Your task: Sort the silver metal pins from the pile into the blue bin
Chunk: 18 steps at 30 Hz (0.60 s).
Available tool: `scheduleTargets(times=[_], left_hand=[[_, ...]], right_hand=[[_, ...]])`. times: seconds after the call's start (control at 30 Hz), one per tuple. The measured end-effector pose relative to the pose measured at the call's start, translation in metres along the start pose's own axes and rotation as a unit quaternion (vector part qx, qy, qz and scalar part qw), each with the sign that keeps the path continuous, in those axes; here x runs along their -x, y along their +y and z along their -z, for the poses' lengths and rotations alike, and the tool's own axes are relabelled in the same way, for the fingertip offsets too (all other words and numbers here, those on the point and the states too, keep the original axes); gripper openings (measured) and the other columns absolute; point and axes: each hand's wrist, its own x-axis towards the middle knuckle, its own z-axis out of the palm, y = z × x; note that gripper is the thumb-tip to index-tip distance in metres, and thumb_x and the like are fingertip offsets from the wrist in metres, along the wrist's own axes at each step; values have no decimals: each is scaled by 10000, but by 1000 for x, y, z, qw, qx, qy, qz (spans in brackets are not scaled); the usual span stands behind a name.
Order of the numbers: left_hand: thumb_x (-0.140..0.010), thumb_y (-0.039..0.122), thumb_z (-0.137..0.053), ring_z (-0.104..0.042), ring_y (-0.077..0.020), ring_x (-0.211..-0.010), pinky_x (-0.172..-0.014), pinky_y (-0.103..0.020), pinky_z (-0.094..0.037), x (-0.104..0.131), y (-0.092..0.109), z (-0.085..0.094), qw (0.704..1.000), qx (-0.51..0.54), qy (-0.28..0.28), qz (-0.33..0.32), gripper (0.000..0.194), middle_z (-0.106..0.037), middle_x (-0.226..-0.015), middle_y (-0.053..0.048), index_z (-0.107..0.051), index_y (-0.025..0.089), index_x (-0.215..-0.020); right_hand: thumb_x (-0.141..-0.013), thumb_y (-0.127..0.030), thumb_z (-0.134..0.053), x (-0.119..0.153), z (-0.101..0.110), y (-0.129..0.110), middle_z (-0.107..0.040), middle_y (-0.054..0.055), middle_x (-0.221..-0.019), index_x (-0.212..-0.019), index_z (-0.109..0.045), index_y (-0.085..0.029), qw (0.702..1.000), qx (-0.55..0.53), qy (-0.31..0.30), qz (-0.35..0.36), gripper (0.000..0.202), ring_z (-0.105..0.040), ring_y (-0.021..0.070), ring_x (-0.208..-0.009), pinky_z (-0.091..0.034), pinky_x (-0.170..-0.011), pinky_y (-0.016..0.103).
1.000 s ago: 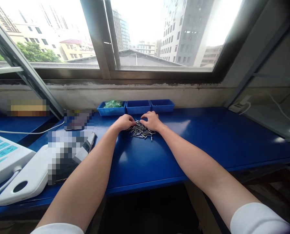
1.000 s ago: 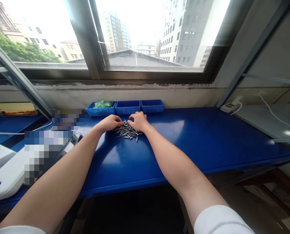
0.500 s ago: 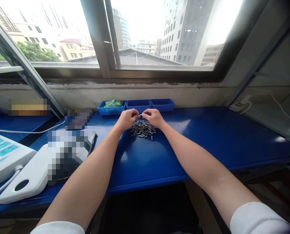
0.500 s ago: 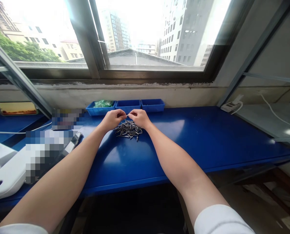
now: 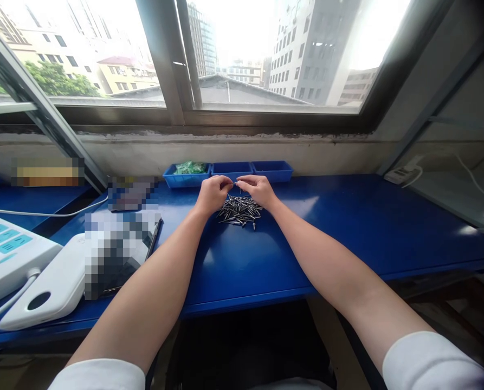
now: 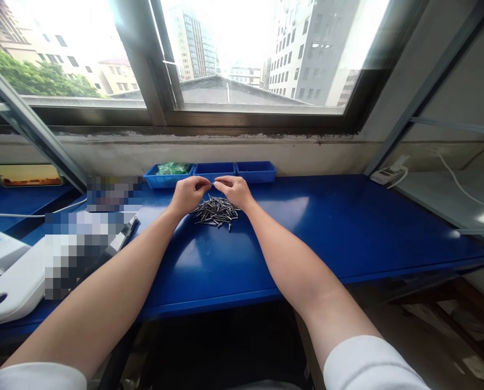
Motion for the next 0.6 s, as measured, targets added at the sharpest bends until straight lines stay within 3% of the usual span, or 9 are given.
scheduleTargets(times=[0.13,0.23,0.4,0.53,0.6], left_hand=[[-813,303,-523,-609,-181,-873,-826,-266,-463,-1,-3,-2,1000,-5,-17,19,243,-687,-947,-49,-673,174,-954],[-791,309,-555,-600,-185,-902,-848,-274,-458,-2,-8,-4,999,-34,4,24,307,-657,-1024,-71,-641,157,-1044],[-781,288,-544,-590,-208,-938,-881,-287,-444,-3,-15,-3,993,-93,5,66,284,-643,-1022,-84,-653,156,-1007],[-778,298,-535,-589,-220,-946,-879,-288,-445,-2,-15,-2,989,-119,-22,82,264,-647,-1012,-79,-670,174,-969],[-776,307,-535,-592,-223,-940,-875,-288,-448,-3,-15,-2,988,-125,-30,79,265,-650,-1006,-77,-674,180,-963]], right_hand=[[-728,-389,-625,1,2,-2,-717,30,-960,-959,-710,-199,1000,22,-8,-6,311,-650,191,-923,-485,-878,324],[-775,-398,-561,-1,7,-4,-686,30,-1072,-1059,-682,-206,994,102,33,-7,363,-597,201,-1043,-439,-945,340],[-798,-439,-497,-6,21,0,-561,50,-1283,-1312,-495,-234,929,348,117,-47,553,-405,290,-1179,-324,-992,496],[-803,-499,-447,-10,31,12,-324,41,-1475,-1391,-369,-240,895,422,108,-98,648,-355,330,-1134,-323,-936,543],[-801,-525,-430,-12,33,17,-288,45,-1491,-1397,-353,-233,888,434,99,-116,669,-346,339,-1132,-323,-927,545]])
